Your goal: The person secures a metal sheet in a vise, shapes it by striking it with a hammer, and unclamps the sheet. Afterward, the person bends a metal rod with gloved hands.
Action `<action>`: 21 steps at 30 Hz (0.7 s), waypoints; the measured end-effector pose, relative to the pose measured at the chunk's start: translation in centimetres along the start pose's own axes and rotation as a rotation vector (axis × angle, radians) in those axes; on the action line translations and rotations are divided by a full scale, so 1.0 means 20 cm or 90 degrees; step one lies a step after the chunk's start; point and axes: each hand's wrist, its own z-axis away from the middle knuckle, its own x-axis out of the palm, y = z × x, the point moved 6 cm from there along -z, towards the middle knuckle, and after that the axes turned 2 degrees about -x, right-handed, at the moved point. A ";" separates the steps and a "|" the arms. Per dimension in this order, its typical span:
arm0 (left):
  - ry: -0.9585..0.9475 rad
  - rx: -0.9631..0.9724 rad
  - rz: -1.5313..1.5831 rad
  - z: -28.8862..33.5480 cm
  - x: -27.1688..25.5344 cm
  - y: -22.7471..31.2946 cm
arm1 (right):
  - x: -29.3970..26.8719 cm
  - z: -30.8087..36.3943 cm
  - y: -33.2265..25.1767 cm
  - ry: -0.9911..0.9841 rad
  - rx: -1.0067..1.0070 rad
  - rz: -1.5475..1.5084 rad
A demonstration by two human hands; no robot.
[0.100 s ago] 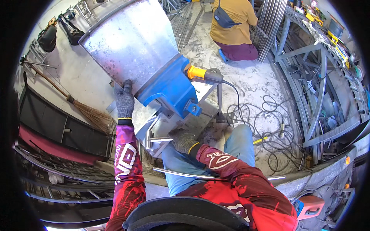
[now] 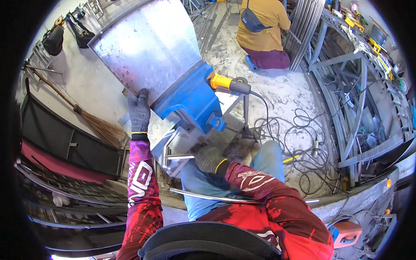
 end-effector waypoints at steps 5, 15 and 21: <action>0.046 0.086 -0.034 -0.02 -0.01 0.05 | -0.04 0.03 0.13 -0.037 0.040 -0.047; -0.003 -0.015 -0.010 0.01 0.03 0.04 | -0.03 -0.02 0.00 0.115 -0.051 -0.065; 0.017 0.066 0.013 0.01 -0.03 0.05 | -1.62 -0.12 0.08 0.405 -0.218 -0.060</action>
